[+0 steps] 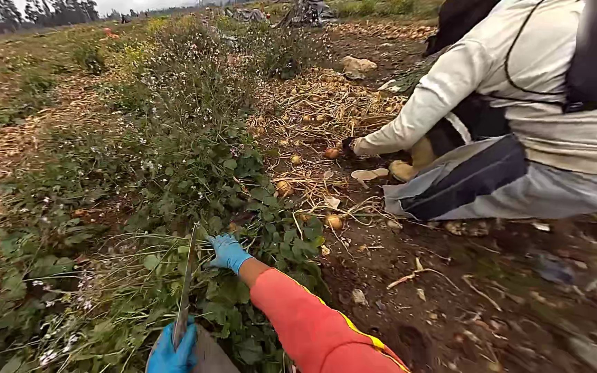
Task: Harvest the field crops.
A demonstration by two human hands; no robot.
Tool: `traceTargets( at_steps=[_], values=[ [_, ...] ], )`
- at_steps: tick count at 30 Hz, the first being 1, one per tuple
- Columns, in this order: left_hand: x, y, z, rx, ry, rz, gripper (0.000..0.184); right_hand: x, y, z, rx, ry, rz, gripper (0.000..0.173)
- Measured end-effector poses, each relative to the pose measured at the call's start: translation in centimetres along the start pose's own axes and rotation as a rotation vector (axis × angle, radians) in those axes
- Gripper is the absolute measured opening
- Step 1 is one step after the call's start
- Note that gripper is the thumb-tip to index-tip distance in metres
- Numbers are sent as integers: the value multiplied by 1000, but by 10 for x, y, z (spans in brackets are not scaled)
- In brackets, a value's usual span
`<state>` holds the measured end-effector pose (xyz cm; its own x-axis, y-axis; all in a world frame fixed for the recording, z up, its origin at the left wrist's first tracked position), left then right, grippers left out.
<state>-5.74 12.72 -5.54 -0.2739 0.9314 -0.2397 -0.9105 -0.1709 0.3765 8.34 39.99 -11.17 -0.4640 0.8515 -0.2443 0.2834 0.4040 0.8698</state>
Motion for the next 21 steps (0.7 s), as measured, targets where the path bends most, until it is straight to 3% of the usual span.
traceTargets(
  at_steps=[4, 8, 11, 15, 21],
  values=[
    [33, 16, 59, 191, -14, 92, 51, -26, -34, -3, -110, 67, -92, 80],
    [75, 20, 92, 678, -83, 72, 63, -49, -45, -1, -142, 109, -100, 60],
    [115, 14, 78, 941, -50, -31, 60, -61, -56, 2, -185, 104, -157, 55],
    [160, 15, 35, 1084, 57, -144, 53, -63, -68, 9, -185, 92, -169, 59],
    [138, -2, 17, 1323, -83, -488, 57, -61, -76, 7, -250, 50, -200, 64]
  ],
)
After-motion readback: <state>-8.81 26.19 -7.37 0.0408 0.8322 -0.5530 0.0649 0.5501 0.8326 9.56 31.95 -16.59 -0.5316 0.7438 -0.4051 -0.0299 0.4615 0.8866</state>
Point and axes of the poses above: each hand's wrist, its own x-axis towards the middle knuckle, its own y-axis out of the back of the hand, z = x × y, the point moved 8 cm from there along x, towards the middle knuckle, and after that the axes turned 4 degrees about x, right-handed, at the moved point
